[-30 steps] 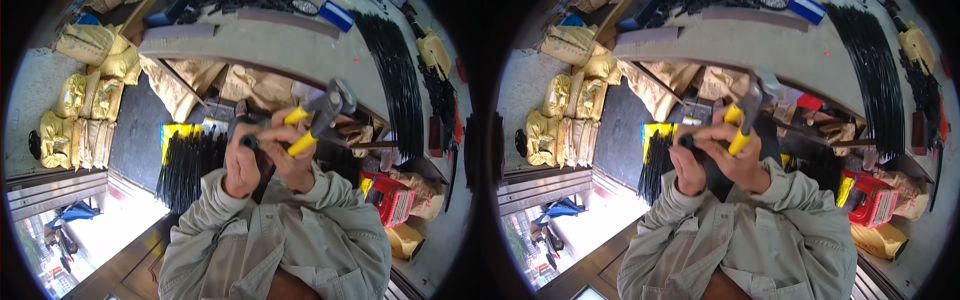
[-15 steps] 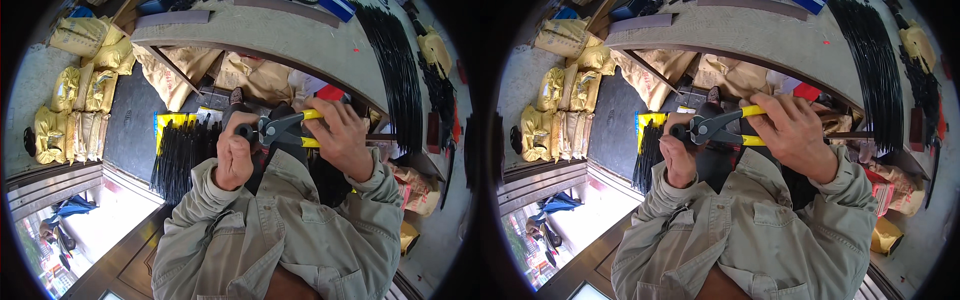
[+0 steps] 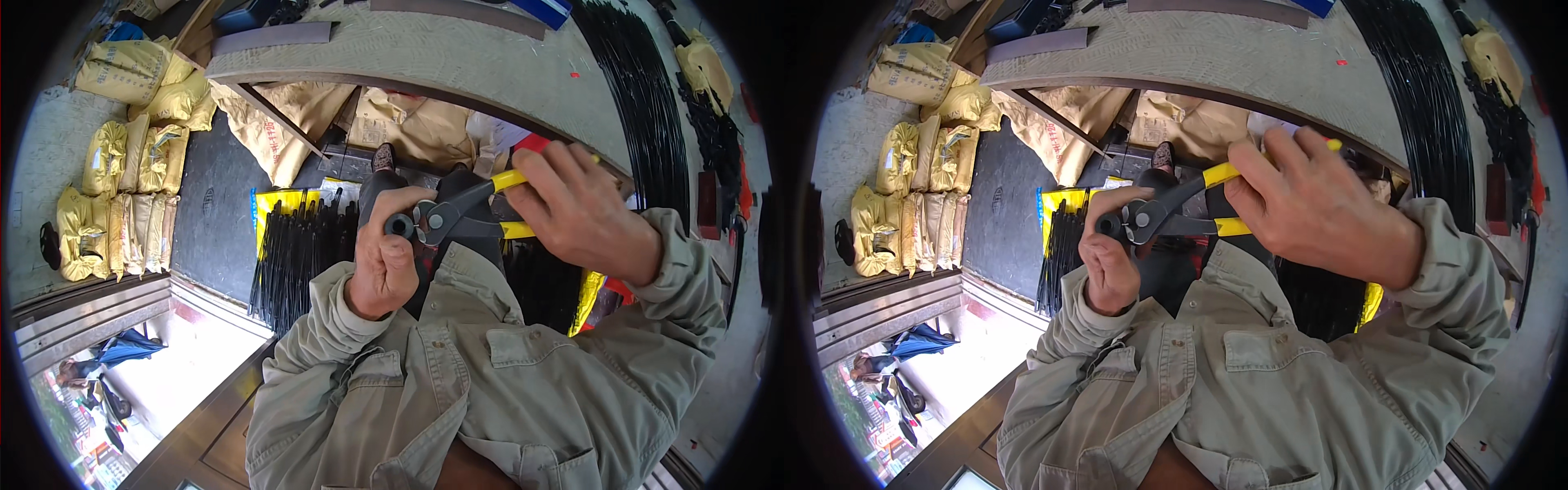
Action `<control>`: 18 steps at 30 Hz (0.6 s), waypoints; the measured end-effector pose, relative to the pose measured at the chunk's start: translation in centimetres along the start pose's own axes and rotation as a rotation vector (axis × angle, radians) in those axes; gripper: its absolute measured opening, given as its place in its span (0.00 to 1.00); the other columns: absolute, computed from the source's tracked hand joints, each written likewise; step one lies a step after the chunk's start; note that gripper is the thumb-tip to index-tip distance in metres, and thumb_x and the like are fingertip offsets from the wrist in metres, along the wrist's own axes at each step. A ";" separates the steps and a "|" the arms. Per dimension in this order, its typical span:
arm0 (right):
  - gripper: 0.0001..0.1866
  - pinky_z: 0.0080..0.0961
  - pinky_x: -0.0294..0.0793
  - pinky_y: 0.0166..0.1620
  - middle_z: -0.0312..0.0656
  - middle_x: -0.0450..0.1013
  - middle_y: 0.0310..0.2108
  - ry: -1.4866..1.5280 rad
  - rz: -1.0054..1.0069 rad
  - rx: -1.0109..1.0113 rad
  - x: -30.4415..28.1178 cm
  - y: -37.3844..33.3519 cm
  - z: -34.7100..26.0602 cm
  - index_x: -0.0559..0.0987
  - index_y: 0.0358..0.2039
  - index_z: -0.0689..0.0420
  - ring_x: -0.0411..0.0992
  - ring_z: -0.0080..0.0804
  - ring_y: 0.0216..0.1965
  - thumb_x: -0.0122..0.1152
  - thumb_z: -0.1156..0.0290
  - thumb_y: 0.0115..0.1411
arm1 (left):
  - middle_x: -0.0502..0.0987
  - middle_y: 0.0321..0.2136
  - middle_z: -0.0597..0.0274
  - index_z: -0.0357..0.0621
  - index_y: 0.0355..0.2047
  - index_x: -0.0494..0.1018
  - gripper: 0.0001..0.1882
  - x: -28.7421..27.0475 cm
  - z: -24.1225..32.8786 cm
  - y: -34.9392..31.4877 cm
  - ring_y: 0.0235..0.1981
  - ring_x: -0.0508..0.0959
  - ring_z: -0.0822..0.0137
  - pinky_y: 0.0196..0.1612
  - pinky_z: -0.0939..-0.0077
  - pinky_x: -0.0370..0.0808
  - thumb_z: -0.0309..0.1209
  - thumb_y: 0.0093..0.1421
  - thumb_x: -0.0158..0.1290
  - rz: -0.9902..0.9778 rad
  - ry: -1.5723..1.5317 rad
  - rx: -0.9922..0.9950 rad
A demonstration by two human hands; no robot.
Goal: Assembling and securing connectors onto a bundle of black tubes using pliers.
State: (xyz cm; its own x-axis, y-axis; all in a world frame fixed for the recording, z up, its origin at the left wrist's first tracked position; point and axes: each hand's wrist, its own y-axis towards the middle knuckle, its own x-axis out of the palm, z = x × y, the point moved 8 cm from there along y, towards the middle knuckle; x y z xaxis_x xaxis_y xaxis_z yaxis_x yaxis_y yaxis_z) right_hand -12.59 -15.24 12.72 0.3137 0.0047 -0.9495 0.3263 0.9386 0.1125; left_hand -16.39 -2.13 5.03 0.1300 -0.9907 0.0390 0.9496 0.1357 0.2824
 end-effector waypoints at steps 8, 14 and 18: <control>0.13 0.29 0.68 0.40 0.46 0.66 0.38 0.510 0.023 0.023 2.9 -0.2 -0.8 0.71 0.35 0.63 0.68 0.40 0.39 0.55 0.77 0.46 | 0.69 0.30 0.63 0.34 0.42 0.67 0.34 -0.6 -0.9 -0.3 0.24 0.66 0.78 0.27 0.84 0.63 0.57 0.60 0.31 -0.091 -0.087 -0.065; 0.13 0.29 0.67 0.39 0.44 0.69 0.32 1.538 -0.821 0.219 4.4 -1.2 -0.8 0.67 0.37 0.61 0.70 0.39 0.37 0.54 0.79 0.49 | 0.69 0.31 0.63 0.34 0.44 0.65 0.33 0.0 -1.5 -1.0 0.24 0.65 0.78 0.27 0.84 0.62 0.55 0.60 0.32 -0.238 -0.241 -0.062; 0.11 0.30 0.67 0.37 0.43 0.70 0.29 1.339 -0.971 0.191 4.0 -1.3 -0.2 0.66 0.35 0.60 0.71 0.38 0.34 0.53 0.80 0.50 | 0.68 0.31 0.63 0.35 0.43 0.65 0.32 0.5 -1.2 -1.1 0.25 0.65 0.78 0.28 0.84 0.62 0.55 0.60 0.34 -0.275 -0.262 -0.064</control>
State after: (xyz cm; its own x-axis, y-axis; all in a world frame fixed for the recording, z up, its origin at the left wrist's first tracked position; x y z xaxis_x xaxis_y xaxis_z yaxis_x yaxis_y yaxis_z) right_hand -11.94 -16.33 8.67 -0.9608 -0.1486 -0.2341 0.0583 0.7170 -0.6946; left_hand -17.05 -2.75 3.58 -0.2019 -0.9553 0.2161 0.9557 -0.1439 0.2568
